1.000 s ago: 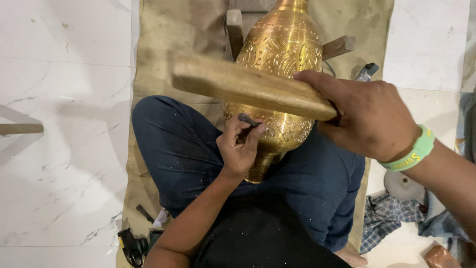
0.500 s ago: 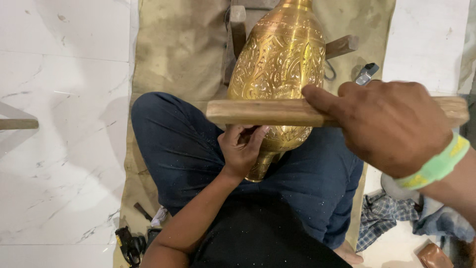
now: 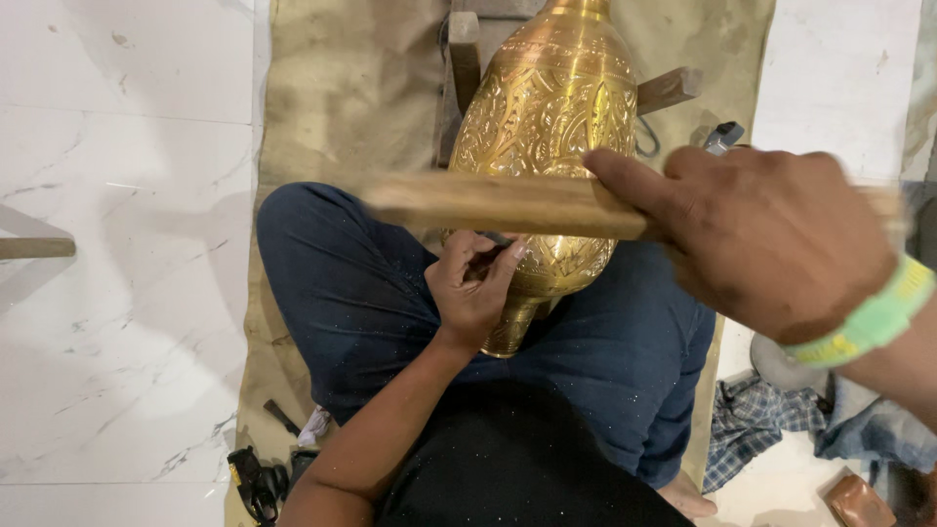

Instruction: The person sits on the floor with a large brass vase held between their legs and chisels decorative patterns into its surface. They hold a punch against the metal with one hand and strike it with a wooden mallet in the other, repositioning the punch repeatedly across the embossed design.

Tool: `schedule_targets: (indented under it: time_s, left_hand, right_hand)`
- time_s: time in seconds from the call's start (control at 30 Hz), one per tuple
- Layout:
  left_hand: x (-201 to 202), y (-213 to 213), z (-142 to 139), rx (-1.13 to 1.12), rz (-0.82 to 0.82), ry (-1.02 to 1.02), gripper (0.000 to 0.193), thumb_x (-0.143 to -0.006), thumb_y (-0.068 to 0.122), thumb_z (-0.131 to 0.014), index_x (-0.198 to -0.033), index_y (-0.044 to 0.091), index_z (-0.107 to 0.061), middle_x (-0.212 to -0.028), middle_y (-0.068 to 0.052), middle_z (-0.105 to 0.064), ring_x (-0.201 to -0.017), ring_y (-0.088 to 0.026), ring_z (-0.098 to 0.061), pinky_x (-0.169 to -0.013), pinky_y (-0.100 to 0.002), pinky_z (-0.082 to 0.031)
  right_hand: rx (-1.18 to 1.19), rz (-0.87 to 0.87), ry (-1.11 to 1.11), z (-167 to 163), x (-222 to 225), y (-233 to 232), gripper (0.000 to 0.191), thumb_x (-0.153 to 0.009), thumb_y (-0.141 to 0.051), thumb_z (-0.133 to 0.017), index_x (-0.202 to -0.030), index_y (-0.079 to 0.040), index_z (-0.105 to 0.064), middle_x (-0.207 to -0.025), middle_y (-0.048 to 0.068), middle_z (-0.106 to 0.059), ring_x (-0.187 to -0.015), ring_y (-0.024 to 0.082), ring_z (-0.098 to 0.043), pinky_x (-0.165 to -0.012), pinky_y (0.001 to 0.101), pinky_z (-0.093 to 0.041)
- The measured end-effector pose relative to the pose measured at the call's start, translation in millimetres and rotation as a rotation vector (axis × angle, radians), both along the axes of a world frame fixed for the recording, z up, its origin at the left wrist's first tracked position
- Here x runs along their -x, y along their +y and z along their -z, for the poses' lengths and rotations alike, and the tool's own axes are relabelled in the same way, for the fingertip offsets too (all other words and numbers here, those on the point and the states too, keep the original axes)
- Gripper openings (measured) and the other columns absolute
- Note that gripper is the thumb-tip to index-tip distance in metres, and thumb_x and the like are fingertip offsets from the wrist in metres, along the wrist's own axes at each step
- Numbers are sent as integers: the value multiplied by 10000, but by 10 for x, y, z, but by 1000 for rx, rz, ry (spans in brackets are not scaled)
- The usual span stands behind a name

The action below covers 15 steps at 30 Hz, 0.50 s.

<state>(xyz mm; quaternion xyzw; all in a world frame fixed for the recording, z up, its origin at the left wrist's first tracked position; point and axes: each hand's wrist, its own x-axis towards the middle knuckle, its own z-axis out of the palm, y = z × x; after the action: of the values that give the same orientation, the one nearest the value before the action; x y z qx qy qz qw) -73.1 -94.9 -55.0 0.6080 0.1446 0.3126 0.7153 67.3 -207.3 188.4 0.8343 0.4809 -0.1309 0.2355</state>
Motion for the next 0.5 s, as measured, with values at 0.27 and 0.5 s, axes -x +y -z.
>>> schedule_targets:
  time_s: [0.27,0.5]
  left_hand:
    - [-12,-8,-3,48,-3,1,297,-970,41,-760,-1205,-32,-593,-1011,-81,-761,-896,-72,-716,-812,-209,-591]
    - [13,-10,20,10,-13,32,258,-947,39,-789,-1127,-45,-624,-1001,-102,-763,-898,-83,-718,-808,-225,-598]
  right_hand:
    - [-59,5,-25,27,19,-28,654,-976,-322,-558,-1612,-270,-414,-786,11,-641,-550,163,-613,-453,327,-509]
    - [387,112,-56,-1,25,44,579,-1081,-343,-476,-1637,-347,-313,-790,12,-624,-525,114,-611,-433,268,-511]
